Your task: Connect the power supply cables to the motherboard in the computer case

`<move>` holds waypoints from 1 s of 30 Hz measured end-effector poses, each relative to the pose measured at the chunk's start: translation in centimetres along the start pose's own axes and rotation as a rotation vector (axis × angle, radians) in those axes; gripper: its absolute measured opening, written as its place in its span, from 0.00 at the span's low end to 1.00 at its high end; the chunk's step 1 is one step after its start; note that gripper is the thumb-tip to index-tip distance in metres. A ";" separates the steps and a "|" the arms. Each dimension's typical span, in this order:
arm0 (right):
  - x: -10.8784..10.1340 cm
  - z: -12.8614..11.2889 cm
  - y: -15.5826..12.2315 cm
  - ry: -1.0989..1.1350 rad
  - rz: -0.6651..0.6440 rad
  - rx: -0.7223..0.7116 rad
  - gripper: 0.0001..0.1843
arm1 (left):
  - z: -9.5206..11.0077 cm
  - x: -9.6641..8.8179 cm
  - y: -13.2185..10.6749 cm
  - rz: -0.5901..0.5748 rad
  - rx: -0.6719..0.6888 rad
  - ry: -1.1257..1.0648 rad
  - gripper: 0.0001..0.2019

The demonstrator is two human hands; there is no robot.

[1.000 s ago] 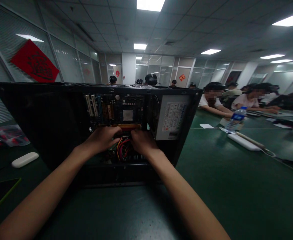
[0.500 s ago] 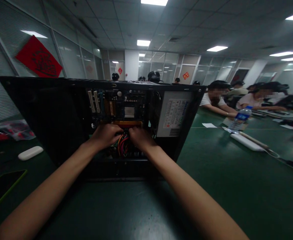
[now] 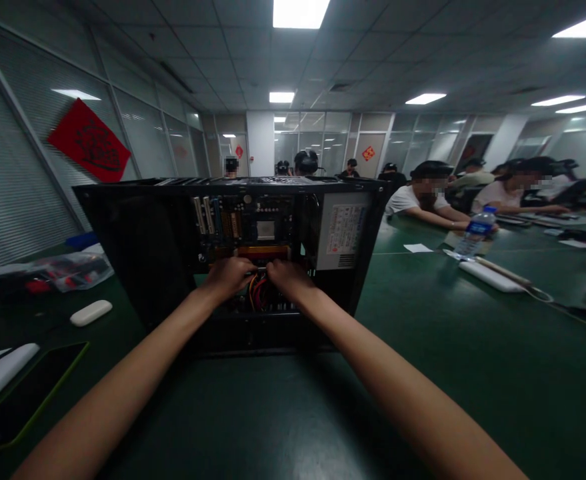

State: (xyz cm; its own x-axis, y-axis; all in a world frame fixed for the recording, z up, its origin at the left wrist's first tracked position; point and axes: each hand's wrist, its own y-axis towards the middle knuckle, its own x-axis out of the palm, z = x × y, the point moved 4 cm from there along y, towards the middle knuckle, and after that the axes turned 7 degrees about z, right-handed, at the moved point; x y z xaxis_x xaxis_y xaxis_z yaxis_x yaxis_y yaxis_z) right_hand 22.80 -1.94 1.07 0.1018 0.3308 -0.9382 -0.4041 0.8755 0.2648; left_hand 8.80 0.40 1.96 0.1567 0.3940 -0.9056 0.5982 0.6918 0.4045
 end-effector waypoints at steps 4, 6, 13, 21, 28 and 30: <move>0.4 0.0 0.0 0.008 0.020 0.002 0.17 | 0.0 0.2 0.2 -0.012 -0.009 0.013 0.13; 0.6 0.0 0.1 0.006 0.027 -0.003 0.17 | 0.2 0.2 0.3 -0.019 -0.013 0.021 0.14; 0.6 0.0 0.4 -0.007 0.066 -0.015 0.17 | 0.3 0.2 0.5 -0.009 -0.057 0.050 0.13; 0.3 -0.2 0.5 -0.001 0.070 -0.022 0.18 | 0.4 0.4 0.5 0.008 -0.049 0.079 0.14; 0.5 0.1 1.0 0.062 0.070 0.022 0.18 | 0.3 0.6 0.6 0.000 -0.067 0.070 0.15; 0.6 0.3 1.1 0.077 0.079 0.033 0.18 | 0.3 0.8 0.5 -0.006 -0.057 0.062 0.14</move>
State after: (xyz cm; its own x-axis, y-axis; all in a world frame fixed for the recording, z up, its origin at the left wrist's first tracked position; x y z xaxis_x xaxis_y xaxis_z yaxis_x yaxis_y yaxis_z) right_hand 22.65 -0.65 0.85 0.0006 0.3723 -0.9281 -0.3776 0.8595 0.3445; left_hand 9.50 0.88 1.39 0.1038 0.4252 -0.8991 0.5529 0.7268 0.4075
